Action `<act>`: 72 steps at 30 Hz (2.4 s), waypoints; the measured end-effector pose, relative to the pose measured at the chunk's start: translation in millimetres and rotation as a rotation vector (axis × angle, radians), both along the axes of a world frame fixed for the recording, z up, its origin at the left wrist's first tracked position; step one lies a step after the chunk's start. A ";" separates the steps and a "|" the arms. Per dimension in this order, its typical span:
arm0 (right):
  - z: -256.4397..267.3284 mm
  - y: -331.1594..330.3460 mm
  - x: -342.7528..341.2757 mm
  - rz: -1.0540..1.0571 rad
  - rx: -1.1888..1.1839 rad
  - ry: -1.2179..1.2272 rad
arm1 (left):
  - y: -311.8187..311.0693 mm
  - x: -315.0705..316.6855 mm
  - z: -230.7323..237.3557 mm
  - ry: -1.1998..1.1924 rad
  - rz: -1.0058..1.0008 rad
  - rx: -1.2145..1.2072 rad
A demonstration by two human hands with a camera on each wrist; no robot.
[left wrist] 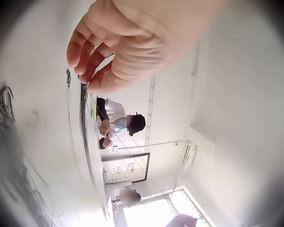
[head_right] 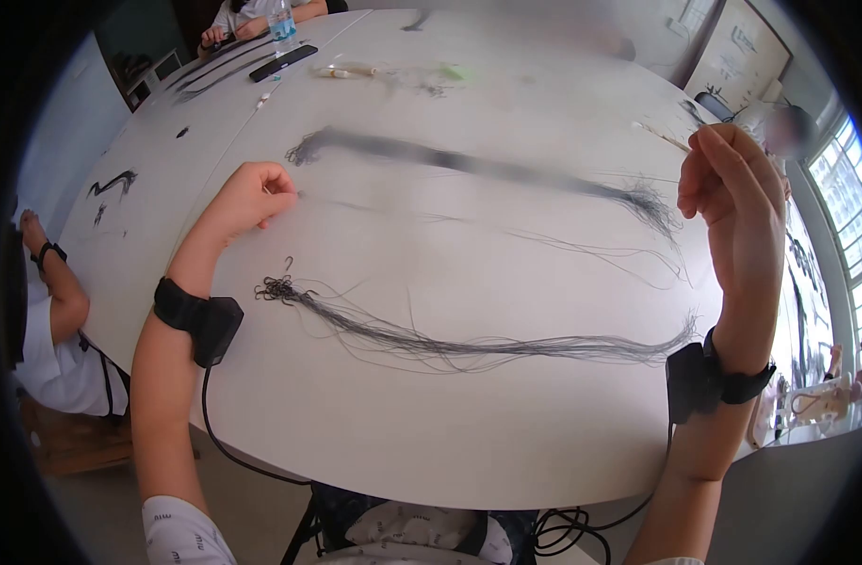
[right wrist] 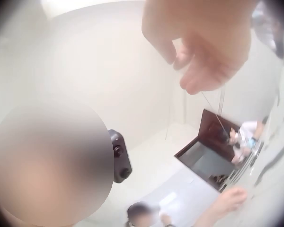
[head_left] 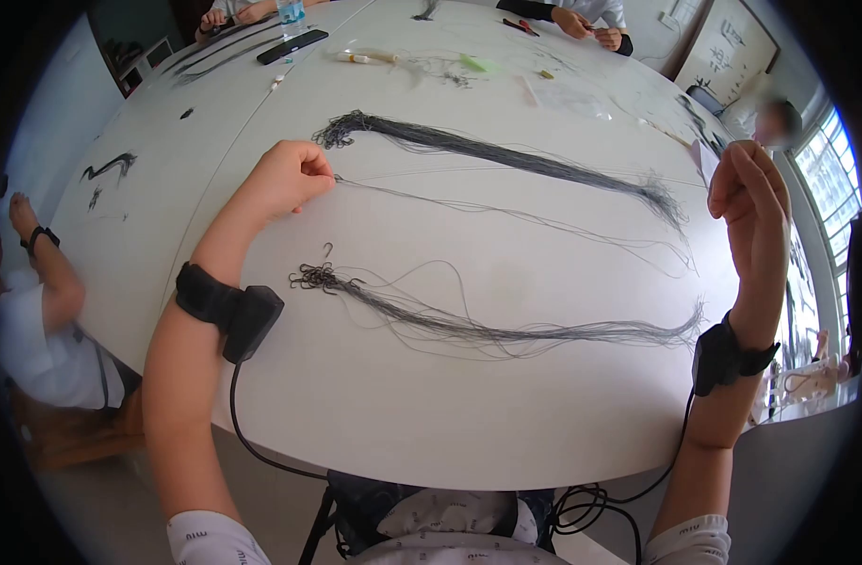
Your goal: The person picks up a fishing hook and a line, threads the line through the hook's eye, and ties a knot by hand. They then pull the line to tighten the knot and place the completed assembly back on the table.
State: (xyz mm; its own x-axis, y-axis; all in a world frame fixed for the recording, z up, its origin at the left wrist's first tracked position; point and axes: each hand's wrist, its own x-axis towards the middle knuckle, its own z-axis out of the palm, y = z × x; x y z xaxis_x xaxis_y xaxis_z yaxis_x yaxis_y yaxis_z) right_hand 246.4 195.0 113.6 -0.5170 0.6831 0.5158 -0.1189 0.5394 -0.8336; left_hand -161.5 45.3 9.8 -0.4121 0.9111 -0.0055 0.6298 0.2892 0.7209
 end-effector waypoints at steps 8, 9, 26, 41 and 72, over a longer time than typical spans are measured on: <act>-31.8 44.2 16.2 -0.499 0.113 -0.985 | 4.2 -0.4 -10.9 0.066 0.062 0.009; -35.4 48.6 16.8 -0.607 0.178 -1.141 | 4.6 -1.2 -12.1 0.099 0.065 0.030; -38.9 17.1 -6.5 -0.597 0.368 -1.085 | 4.0 -4.7 -10.6 0.229 0.087 0.075; -79.7 -62.6 -64.3 0.043 0.603 -0.764 | -17.4 39.7 32.4 0.109 -0.542 -0.136; -117.0 -76.5 -74.9 0.161 0.265 -0.150 | -20.1 56.7 28.7 0.154 -0.667 -0.140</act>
